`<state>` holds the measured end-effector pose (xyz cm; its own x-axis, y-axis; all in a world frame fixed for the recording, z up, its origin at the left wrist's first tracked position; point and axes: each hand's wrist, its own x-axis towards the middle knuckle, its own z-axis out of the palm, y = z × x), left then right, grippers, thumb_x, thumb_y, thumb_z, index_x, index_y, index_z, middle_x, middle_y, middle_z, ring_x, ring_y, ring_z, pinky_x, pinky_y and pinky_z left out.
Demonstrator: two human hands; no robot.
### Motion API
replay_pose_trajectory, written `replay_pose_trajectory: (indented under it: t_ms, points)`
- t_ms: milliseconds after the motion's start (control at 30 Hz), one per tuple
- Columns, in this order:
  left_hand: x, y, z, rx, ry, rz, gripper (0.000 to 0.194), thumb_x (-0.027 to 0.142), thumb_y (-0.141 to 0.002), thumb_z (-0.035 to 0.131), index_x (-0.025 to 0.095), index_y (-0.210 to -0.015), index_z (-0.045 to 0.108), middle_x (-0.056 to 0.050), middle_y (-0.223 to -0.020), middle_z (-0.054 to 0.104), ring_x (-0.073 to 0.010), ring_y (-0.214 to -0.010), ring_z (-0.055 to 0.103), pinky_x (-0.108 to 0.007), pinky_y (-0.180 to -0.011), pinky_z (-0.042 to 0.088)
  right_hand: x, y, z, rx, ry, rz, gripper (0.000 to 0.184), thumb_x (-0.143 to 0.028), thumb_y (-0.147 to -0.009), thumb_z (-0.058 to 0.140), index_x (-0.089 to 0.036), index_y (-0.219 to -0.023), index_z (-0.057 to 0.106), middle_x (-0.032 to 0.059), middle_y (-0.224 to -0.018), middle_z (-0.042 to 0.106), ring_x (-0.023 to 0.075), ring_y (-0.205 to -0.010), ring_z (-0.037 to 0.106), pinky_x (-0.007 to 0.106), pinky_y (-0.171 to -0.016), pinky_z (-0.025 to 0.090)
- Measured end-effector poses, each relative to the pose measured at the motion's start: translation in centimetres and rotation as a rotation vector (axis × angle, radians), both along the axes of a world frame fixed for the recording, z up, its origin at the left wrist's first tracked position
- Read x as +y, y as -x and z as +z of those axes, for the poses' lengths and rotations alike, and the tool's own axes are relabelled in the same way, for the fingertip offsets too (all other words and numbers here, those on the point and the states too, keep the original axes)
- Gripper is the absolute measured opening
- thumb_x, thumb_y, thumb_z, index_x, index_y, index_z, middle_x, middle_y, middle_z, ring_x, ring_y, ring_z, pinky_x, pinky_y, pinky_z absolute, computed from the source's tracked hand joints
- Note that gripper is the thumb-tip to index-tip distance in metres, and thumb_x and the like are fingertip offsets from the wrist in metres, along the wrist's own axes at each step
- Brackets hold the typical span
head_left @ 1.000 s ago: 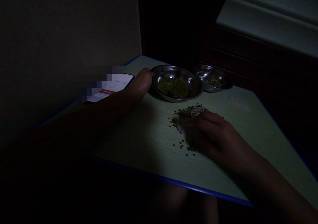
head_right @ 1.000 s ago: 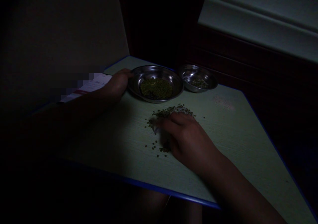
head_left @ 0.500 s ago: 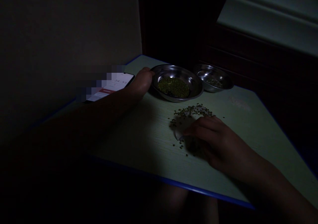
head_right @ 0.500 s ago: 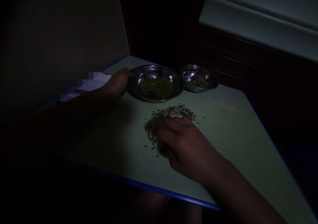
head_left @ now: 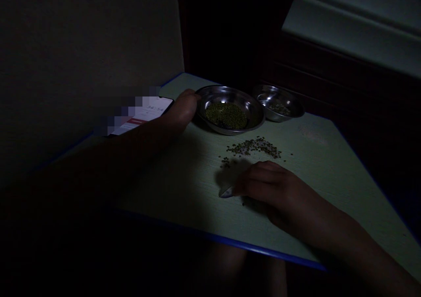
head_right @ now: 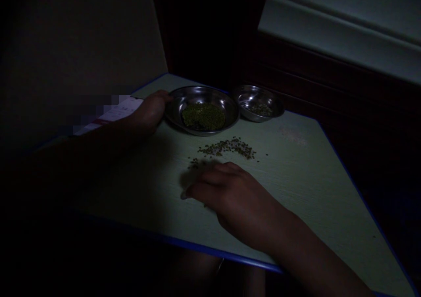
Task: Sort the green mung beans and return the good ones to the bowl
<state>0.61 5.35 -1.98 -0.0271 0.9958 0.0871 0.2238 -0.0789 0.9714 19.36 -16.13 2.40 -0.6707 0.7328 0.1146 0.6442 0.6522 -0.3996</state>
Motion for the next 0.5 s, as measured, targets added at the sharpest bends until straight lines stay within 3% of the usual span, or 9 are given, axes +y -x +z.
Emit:
replay_pose_trajectory:
  t_ms: [200,367,500]
  points:
    - [-0.1,-0.1,0.3,-0.004,0.007,-0.018,0.004,0.021,-0.069,0.050,0.018,-0.071,0.052,-0.007,-0.075,0.054,-0.0216,-0.076,0.053,-0.037,-0.077,0.038,-0.5,-1.0,1.3,-0.008,0.175,-0.038,0.049,0.011,-0.077,0.049,-0.022,-0.109,0.066,-0.0033,-0.113,0.065,0.0084,-0.108,0.055,0.020,-0.097,0.037]
    - [0.8,0.1,-0.4,-0.029,0.026,-0.012,0.007,0.020,-0.068,0.051,0.017,-0.074,0.053,-0.006,-0.074,0.054,-0.0183,-0.070,0.051,-0.035,-0.070,0.036,-0.3,-2.2,1.6,0.016,0.213,-0.114,0.043,0.007,-0.080,0.052,-0.024,-0.105,0.067,-0.0063,-0.115,0.066,0.0052,-0.105,0.058,0.015,-0.094,0.038]
    - [1.3,0.3,-0.9,-0.057,0.020,-0.026,0.007,0.023,-0.068,0.052,0.018,-0.073,0.054,-0.006,-0.073,0.055,-0.0184,-0.067,0.051,-0.034,-0.065,0.034,-0.2,-2.5,2.2,0.010,0.213,-0.162,0.032,0.000,-0.085,0.054,-0.026,-0.095,0.069,-0.0083,-0.104,0.069,0.0051,-0.096,0.061,0.015,-0.086,0.042]
